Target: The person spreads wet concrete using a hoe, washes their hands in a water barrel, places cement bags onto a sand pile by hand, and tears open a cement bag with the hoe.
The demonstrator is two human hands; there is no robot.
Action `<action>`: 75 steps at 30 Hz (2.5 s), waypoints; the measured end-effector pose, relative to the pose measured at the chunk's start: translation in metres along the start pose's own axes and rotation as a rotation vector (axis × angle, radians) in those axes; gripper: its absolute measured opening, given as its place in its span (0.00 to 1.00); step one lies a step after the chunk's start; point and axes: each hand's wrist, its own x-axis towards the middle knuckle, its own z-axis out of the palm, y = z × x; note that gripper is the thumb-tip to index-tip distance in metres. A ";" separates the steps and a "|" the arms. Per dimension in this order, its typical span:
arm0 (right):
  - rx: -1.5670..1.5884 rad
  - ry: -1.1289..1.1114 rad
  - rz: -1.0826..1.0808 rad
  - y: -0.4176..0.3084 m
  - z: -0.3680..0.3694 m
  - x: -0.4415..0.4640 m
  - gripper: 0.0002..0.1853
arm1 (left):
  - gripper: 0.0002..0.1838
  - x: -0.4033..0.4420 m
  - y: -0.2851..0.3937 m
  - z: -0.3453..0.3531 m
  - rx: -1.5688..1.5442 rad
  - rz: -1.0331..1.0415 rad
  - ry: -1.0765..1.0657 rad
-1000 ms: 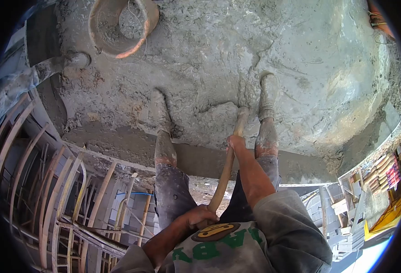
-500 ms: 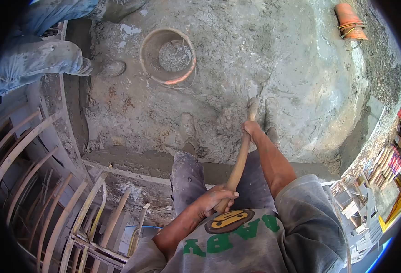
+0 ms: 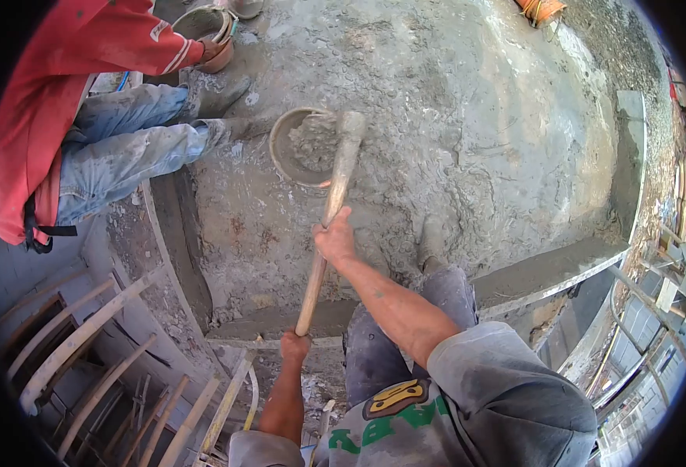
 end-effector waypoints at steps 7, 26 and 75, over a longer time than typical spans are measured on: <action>0.356 0.080 0.003 0.028 -0.064 0.020 0.22 | 0.16 0.037 0.023 0.029 -0.072 0.185 0.029; 1.159 0.146 0.582 0.381 -0.407 0.201 0.05 | 0.10 -0.136 0.404 0.258 0.045 0.117 -0.880; 0.721 0.195 0.361 -0.047 0.021 0.007 0.34 | 0.19 0.052 0.111 -0.282 0.786 0.213 -0.164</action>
